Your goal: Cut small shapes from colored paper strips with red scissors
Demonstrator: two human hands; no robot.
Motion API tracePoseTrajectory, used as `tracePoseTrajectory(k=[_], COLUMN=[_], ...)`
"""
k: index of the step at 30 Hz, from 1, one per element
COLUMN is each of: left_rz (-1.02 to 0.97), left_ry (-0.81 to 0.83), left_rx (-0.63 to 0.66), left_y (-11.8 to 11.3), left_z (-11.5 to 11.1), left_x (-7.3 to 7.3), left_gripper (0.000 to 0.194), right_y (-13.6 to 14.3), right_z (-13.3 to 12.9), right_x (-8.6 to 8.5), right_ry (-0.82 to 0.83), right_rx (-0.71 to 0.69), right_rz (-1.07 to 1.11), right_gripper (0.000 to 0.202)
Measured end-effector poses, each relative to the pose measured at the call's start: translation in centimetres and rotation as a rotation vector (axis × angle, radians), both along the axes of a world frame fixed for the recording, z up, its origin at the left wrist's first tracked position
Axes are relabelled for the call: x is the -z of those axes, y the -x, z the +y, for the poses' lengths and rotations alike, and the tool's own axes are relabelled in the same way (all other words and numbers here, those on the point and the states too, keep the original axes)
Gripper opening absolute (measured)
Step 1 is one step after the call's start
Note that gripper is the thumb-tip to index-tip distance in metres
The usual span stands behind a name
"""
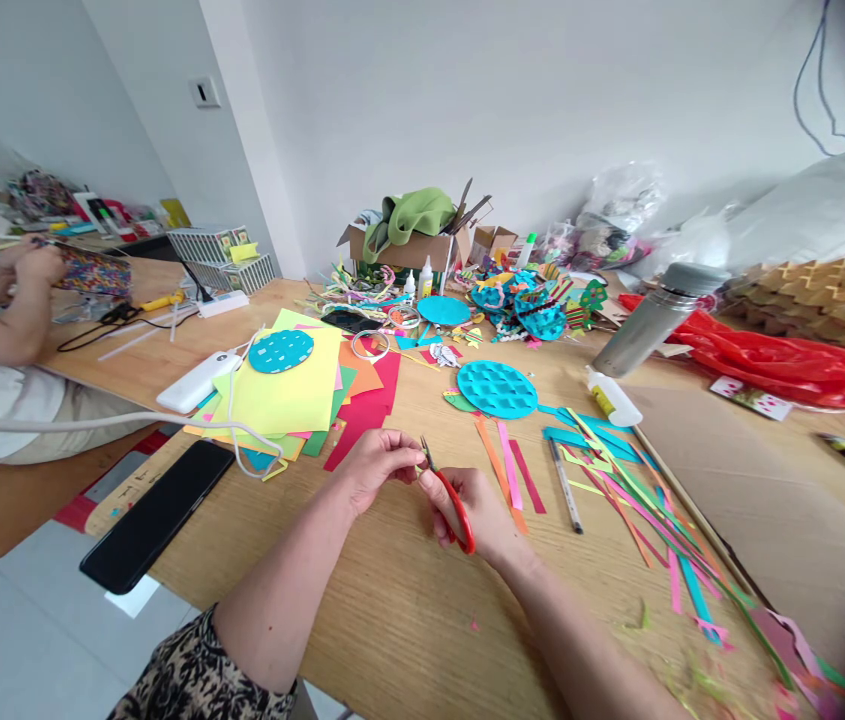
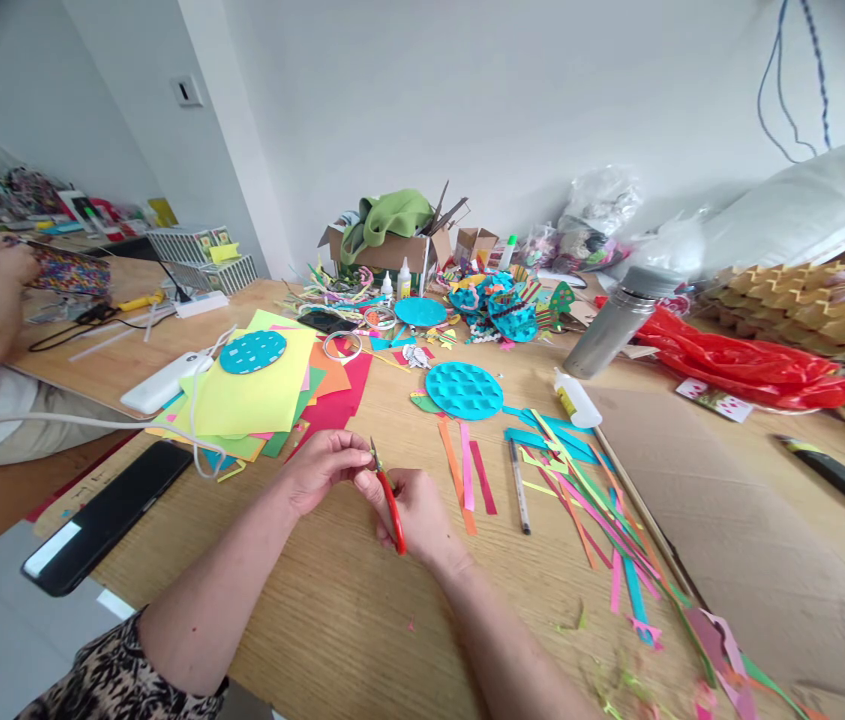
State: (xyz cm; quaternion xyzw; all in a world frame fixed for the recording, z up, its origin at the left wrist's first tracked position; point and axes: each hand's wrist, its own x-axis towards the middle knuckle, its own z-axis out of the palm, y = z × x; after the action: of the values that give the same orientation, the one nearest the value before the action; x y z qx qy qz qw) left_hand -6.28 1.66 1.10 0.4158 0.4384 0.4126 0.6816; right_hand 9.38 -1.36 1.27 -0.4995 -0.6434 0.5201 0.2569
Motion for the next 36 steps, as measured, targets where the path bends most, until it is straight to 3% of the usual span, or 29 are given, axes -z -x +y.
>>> tracePoseTrajectory(k=[36], left_rz=[0.017], left_ry=[-0.008], left_rx=[-0.01], left_y=[0.32], left_z=[0.2], left_x=[0.4], left_gripper=[0.014], right_y=[-0.05], right_z=[0.06], right_x=[0.15], right_ry=[-0.012], right_rx=[0.04], right_rz=[0.012], right_gripper=[0.053])
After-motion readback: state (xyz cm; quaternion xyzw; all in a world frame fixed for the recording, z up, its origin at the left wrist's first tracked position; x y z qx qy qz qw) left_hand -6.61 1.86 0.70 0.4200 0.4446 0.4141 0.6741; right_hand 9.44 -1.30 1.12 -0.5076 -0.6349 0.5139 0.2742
